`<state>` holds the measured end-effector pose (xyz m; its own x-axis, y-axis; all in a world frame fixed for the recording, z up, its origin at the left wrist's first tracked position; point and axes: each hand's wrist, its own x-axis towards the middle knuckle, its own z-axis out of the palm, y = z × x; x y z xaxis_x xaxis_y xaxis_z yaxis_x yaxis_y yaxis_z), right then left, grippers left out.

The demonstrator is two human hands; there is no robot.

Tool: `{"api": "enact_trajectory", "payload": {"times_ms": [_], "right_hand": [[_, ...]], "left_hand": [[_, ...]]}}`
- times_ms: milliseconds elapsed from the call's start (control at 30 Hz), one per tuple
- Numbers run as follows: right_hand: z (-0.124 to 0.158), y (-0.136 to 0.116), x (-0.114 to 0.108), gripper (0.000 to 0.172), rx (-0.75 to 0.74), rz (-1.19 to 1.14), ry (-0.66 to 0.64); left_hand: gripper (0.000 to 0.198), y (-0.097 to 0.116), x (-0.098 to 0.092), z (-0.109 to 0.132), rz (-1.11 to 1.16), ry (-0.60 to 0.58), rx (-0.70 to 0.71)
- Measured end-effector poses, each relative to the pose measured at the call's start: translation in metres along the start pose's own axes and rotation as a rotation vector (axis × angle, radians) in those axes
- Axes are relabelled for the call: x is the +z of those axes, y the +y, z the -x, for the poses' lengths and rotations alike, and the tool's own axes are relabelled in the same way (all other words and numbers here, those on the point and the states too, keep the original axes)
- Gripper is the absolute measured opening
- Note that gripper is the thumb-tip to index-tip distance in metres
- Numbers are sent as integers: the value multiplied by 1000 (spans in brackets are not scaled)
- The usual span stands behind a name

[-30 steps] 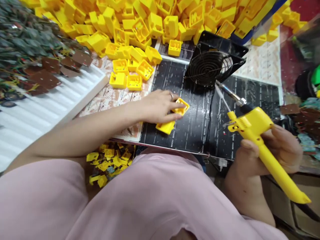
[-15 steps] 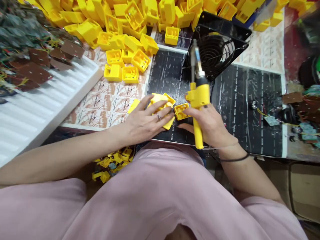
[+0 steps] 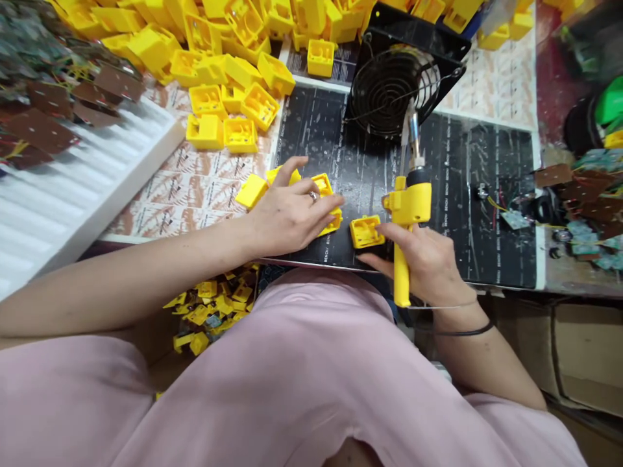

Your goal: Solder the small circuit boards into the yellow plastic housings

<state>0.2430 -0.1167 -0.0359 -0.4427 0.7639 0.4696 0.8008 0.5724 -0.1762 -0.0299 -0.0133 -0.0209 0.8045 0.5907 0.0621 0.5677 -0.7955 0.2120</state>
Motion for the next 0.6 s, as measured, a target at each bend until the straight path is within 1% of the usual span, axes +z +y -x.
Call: {"api": "enact_trajectory", "payload": {"times_ms": [100,167,233,267,333,400,500,567,600], "right_hand": [[3,1,-5,40,-32,-129,-3],[1,4,-5,45,-27,-152,12],[-3,8,-1,47,-49,-196,-15],[-6,9,1,46,-79,-231,-49],[-9,9,6,36,-152,-308,-120],[-11,7,11,31,-186,-328,-135],[-8,-1,20,24,-129,-203,-33],[-6,-5,24,20,-87,-109,40],[-5,-7,24,22,-79,-84,59]], "left_hand": [[46,-1,-4,-1,31,25,-94],[45,-1,-7,4,8,32,-106],[46,-1,-8,12,-17,46,-84],[45,0,-7,18,-24,51,-60],[45,1,-3,31,-42,53,-13],[42,4,3,43,-71,45,10],[41,10,10,55,-90,65,1],[42,12,11,57,-70,68,-6],[42,11,9,56,-54,62,-11]]}}
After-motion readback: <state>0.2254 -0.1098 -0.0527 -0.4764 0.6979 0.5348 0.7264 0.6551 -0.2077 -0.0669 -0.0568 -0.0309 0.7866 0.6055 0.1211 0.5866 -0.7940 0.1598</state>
